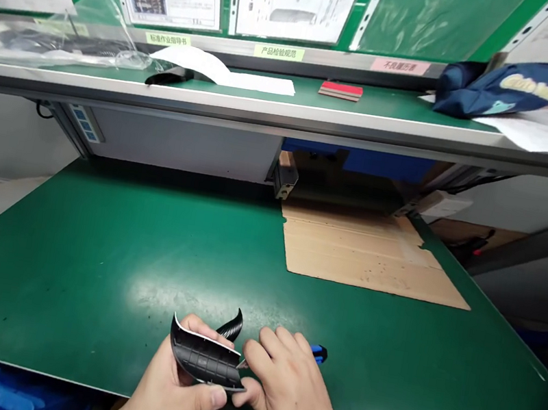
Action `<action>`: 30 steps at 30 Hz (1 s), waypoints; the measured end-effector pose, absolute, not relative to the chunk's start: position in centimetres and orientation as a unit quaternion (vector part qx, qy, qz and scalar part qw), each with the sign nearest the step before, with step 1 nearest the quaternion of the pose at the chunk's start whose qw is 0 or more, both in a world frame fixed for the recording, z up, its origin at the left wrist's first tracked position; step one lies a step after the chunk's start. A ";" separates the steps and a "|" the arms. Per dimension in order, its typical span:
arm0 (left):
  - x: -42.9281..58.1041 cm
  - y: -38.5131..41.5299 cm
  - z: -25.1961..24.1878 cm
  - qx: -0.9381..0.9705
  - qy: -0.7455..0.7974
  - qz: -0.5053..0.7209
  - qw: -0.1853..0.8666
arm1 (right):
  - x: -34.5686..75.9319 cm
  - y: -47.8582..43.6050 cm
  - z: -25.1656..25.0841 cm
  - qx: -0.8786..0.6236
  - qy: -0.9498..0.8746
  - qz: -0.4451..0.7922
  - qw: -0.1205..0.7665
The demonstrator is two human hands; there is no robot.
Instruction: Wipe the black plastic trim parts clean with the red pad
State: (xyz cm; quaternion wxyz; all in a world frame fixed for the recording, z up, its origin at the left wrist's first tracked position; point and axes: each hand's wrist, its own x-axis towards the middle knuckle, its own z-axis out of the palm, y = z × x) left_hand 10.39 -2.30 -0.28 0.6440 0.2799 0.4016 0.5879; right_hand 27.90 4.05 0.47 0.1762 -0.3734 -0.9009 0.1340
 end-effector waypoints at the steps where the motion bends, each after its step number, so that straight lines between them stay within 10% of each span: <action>1: 10.4 -2.1 -0.2 0.280 0.392 0.588 0.650 | 27.9 4.2 0.4 -0.371 -0.902 0.133 0.175; 11: 9.6 -0.4 -0.3 0.300 0.388 0.568 0.661 | 27.6 5.4 -0.4 -0.367 -0.909 0.162 0.115; 21: 9.0 -0.1 -1.6 0.281 0.351 0.567 0.690 | 28.4 5.2 -1.1 -0.318 -0.671 0.648 0.170; 30: 9.5 -0.2 -1.9 0.225 0.327 0.594 0.699 | 27.8 4.3 -0.8 -0.359 -0.633 0.640 0.249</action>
